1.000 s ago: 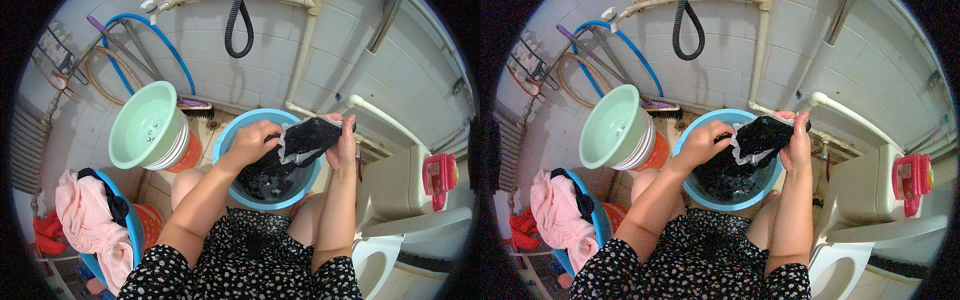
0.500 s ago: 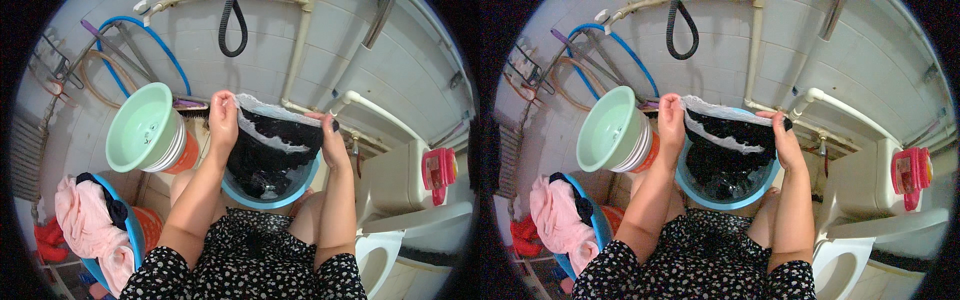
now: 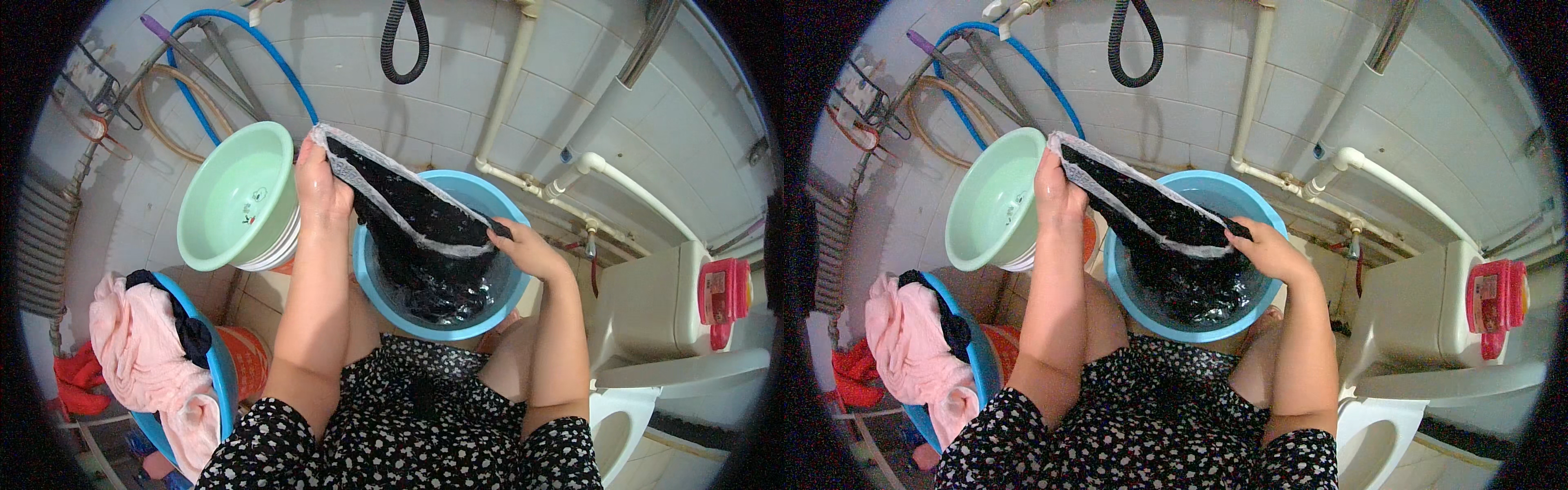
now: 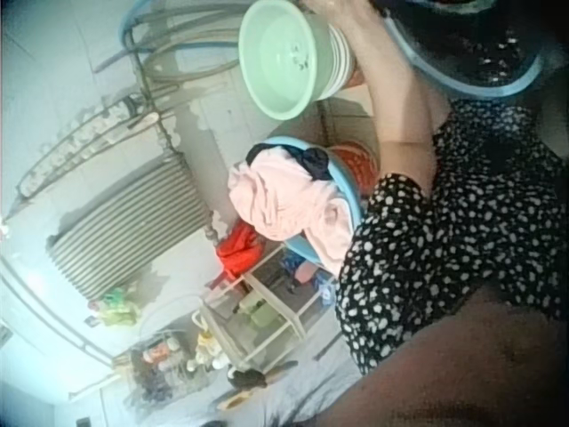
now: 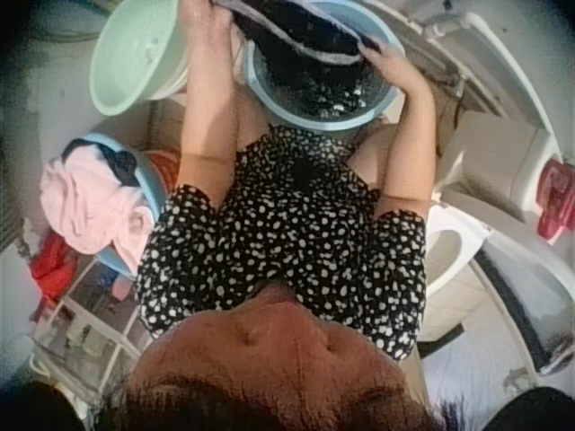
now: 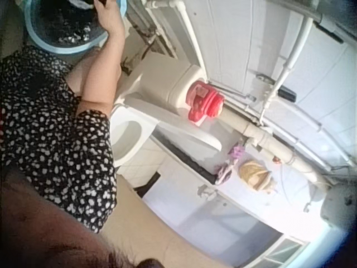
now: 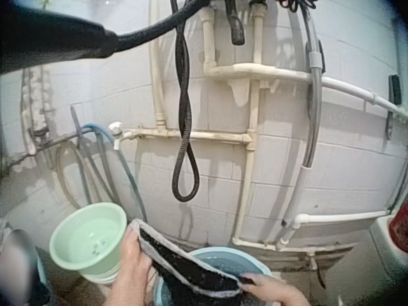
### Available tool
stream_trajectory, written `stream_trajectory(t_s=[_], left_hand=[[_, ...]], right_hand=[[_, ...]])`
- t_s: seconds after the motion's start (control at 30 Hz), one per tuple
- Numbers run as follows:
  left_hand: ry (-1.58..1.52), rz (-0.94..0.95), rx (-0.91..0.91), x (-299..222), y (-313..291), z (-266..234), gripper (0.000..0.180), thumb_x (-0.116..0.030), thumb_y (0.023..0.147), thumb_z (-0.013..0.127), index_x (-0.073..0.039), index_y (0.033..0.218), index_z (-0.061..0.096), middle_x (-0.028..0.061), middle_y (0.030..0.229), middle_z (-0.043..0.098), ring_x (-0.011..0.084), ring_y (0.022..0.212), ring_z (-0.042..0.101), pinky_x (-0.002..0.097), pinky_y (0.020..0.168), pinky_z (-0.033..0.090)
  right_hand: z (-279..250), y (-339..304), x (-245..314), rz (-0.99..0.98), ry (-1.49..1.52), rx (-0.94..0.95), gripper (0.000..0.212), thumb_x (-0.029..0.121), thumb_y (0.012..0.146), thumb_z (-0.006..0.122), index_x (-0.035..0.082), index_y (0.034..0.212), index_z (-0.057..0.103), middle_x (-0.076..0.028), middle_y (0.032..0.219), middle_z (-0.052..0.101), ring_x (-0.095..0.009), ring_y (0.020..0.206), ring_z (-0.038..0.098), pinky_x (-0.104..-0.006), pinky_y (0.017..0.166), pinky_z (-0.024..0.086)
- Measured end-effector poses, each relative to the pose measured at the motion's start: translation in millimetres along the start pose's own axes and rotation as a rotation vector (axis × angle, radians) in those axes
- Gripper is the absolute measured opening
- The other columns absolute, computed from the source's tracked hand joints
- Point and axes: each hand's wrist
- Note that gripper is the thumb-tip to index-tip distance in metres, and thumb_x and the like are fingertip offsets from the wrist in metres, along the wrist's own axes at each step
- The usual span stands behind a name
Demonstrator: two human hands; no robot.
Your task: The person sits on a toilet in a bathroom and hand-washes a dark garment in a blue basin. They pour water from a green basin into the toilet, refill the green basin using a shower hose, and then return to washing the garment. The person applies liquid detergent from a yellow bottle to the garment and continues scrubbing and rinsing it by hand.
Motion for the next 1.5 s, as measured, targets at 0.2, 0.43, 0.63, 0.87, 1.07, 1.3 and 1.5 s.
stream_trajectory(t_s=[0.2, 0.43, 0.63, 0.87, 1.07, 1.3, 1.5], left_hand=[[0.066, -0.006, 0.03, -3, -4, 0, 0.01, -0.01, 0.091, 0.049, -0.004, 0.099, 0.053, 0.0053, 0.088, 0.059, 0.0166, 0.08, 0.058, 0.0311, 0.074, 0.049], [0.587, -0.237, 0.552, 22, -44, 34, 0.017, -0.018, 0.087, 0.061, -0.006, 0.098, 0.06, -0.0013, 0.089, 0.059, 0.0076, 0.083, 0.054, 0.0231, 0.074, 0.044], [1.003, -0.25, 0.87, 49, -67, 40, 0.017, -0.015, 0.083, 0.064, -0.007, 0.098, 0.066, 0.0018, 0.089, 0.063, 0.01, 0.083, 0.056, 0.0252, 0.076, 0.045], [1.177, 0.144, 0.714, 78, -88, 35, 0.02, -0.011, 0.079, 0.065, -0.004, 0.096, 0.059, 0.0091, 0.09, 0.06, 0.0232, 0.085, 0.058, 0.0315, 0.075, 0.046], [1.206, 0.021, 0.757, 86, -87, 28, 0.017, -0.016, 0.081, 0.064, -0.004, 0.09, 0.056, 0.0051, 0.085, 0.057, 0.0175, 0.079, 0.056, 0.0289, 0.071, 0.045], [0.764, -0.365, 0.614, 82, -72, 23, 0.009, -0.018, 0.093, 0.051, -0.01, 0.096, 0.046, -0.0027, 0.082, 0.05, 0.0054, 0.074, 0.044, 0.0217, 0.067, 0.039], [0.622, -0.387, 0.477, 74, -69, 22, 0.015, -0.024, 0.093, 0.051, -0.009, 0.097, 0.051, -0.002, 0.085, 0.052, 0.0076, 0.078, 0.047, 0.0226, 0.07, 0.04]], right_hand=[[7, 2, -9, 0.077, 0.302, -0.204, 0.042, 0.035, 0.091, 0.052, 0.0, 0.113, 0.056, -0.015, 0.106, 0.062, -0.024, 0.098, 0.056, -0.035, 0.087, 0.042], [9, 10, -4, -0.002, 1.18, -0.123, 0.046, 0.044, 0.091, 0.049, 0.003, 0.112, 0.058, -0.005, 0.107, 0.063, -0.018, 0.1, 0.056, -0.0353, 0.089, 0.04], [16, 1, 19, -0.062, 0.92, -0.159, 0.029, 0.025, 0.086, 0.06, 0.007, 0.108, 0.061, -0.001, 0.102, 0.062, -0.013, 0.092, 0.056, -0.0294, 0.083, 0.042], [11, 1, 16, -0.089, 0.701, -0.083, 0.038, 0.006, 0.075, 0.063, 0.006, 0.112, 0.055, 0.002, 0.094, 0.058, -0.008, 0.083, 0.051, -0.0232, 0.078, 0.042], [18, 2, 13, -0.243, 0.437, -0.147, 0.035, 0.014, 0.08, 0.066, 0.005, 0.111, 0.053, -0.001, 0.094, 0.057, -0.012, 0.087, 0.052, -0.0281, 0.079, 0.043], [10, 8, 6, -0.022, 0.527, -0.258, 0.015, 0.014, 0.082, 0.066, 0.004, 0.094, 0.063, 0.004, 0.078, 0.06, -0.006, 0.073, 0.052, -0.0229, 0.069, 0.043], [15, 4, 18, -0.066, 0.746, -0.318, 0.019, 0.003, 0.079, 0.066, 0.003, 0.098, 0.061, 0.001, 0.086, 0.062, -0.008, 0.077, 0.055, -0.0242, 0.073, 0.045]])
Point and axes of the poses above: each hand's wrist, its own y-axis towards the middle knuckle, its own z-axis out of the palm, x = y × z
